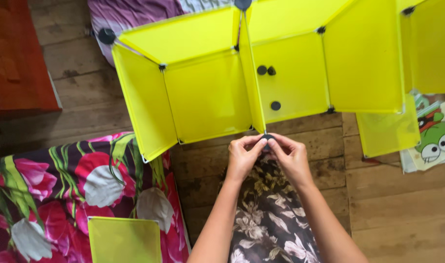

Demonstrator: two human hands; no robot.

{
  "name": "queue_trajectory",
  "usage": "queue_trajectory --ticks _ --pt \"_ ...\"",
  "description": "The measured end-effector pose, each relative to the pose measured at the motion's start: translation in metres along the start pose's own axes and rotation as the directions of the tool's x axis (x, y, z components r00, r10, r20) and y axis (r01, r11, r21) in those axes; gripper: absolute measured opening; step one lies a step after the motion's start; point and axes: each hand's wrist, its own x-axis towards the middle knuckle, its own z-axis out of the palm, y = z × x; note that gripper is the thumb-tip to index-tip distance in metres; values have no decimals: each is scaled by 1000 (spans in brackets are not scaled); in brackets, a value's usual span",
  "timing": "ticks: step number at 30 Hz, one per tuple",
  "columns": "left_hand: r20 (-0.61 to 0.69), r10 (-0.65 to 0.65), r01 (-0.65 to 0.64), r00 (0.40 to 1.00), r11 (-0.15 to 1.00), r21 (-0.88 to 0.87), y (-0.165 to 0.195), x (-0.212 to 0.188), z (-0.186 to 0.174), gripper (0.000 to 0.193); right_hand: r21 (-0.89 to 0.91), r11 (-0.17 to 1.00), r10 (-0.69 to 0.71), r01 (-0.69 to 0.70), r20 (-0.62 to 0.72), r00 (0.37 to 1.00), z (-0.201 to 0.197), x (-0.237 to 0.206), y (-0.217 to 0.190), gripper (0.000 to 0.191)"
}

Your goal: The person assembles a yellow modular storage unit by connecting square fabric panels with metal frames and black plastic connectors. They attach panels one by one, secure joints with connectors, and build a multi-cube structure on the floor.

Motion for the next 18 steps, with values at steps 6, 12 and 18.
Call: queue_trajectory --ticks 6,12,18 --pt "-13 244 -235 970 945 228 4 -8 -10 22 23 976 -217 217 -1 976 6 -3 17 28" --pt "177 475 -507 862 816 277 -9 -17 -23 24 -268 896 -381 354 -57 923 0 -11 53 31" --pt "194 665 -682 721 633 365 -3 -33 -26 20 -402 671 -674 623 19 739 -2 -26 39 23"
